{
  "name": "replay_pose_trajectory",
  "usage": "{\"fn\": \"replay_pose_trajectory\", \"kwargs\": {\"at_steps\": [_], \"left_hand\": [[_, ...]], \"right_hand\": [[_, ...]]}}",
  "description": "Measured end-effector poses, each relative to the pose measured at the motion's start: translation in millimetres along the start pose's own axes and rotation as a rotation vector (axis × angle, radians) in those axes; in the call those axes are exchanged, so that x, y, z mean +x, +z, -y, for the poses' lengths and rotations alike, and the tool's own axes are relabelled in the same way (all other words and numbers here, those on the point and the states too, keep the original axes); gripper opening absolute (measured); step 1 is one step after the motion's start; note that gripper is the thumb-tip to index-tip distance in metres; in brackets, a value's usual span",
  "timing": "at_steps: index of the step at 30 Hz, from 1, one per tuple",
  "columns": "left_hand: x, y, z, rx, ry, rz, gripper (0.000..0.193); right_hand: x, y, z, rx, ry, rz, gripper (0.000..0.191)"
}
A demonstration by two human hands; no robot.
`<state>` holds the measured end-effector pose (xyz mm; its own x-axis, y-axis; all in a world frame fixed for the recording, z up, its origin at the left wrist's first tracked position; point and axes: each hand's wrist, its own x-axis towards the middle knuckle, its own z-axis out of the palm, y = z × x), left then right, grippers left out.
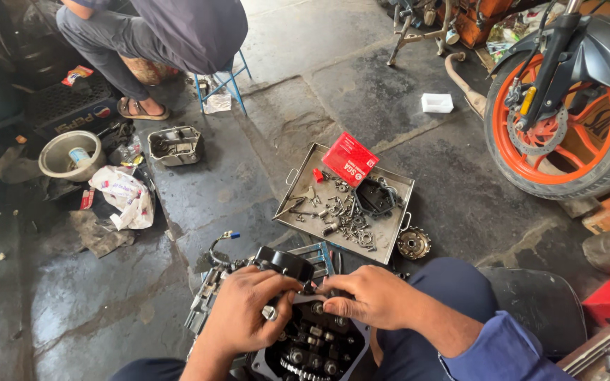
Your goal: The person uses a wrench to tighten bolts on a disassembled motorcycle engine held on their lap. They repeatedly adjust the tool and reposition the engine to access different bolts.
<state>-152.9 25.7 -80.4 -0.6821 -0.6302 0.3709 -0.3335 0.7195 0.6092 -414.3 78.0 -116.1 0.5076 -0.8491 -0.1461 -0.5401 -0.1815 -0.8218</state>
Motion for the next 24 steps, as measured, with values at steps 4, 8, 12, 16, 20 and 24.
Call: {"fn": "replay_pose_trajectory", "kwargs": {"at_steps": [4,8,12,16,20,24], "left_hand": [[-6.0,-5.6,-11.4,0.137,0.036,-0.178,0.013],[-42.2,-12.2,-22.3,0.118,0.076,-0.328,0.011],[-83.6,9.4,-16.0,0.100,0.008,-0.384,0.013],[-100.4,47.6,-0.4,0.125,-0.283,-0.478,0.017],[-106.6,60.2,6.0,0.012,-0.361,-0.503,0.023],[-118.6,66.0,6.7,-0.066,-0.571,-0.453,0.027]], "right_hand": [[-2.5,14.7,4.6,0.052,-0.116,-0.126,0.050],[-2.3,31.1,-2.4,0.094,-0.221,-0.314,0.041],[-0.1,47.6,-23.2,0.083,-0.221,-0.396,0.041],[1.5,63.6,-48.8,0.280,-0.156,-0.441,0.045],[4.6,76.3,-68.3,0.679,-0.197,-0.406,0.047],[4.7,79.3,-79.3,0.727,-0.275,-0.427,0.049]]}}
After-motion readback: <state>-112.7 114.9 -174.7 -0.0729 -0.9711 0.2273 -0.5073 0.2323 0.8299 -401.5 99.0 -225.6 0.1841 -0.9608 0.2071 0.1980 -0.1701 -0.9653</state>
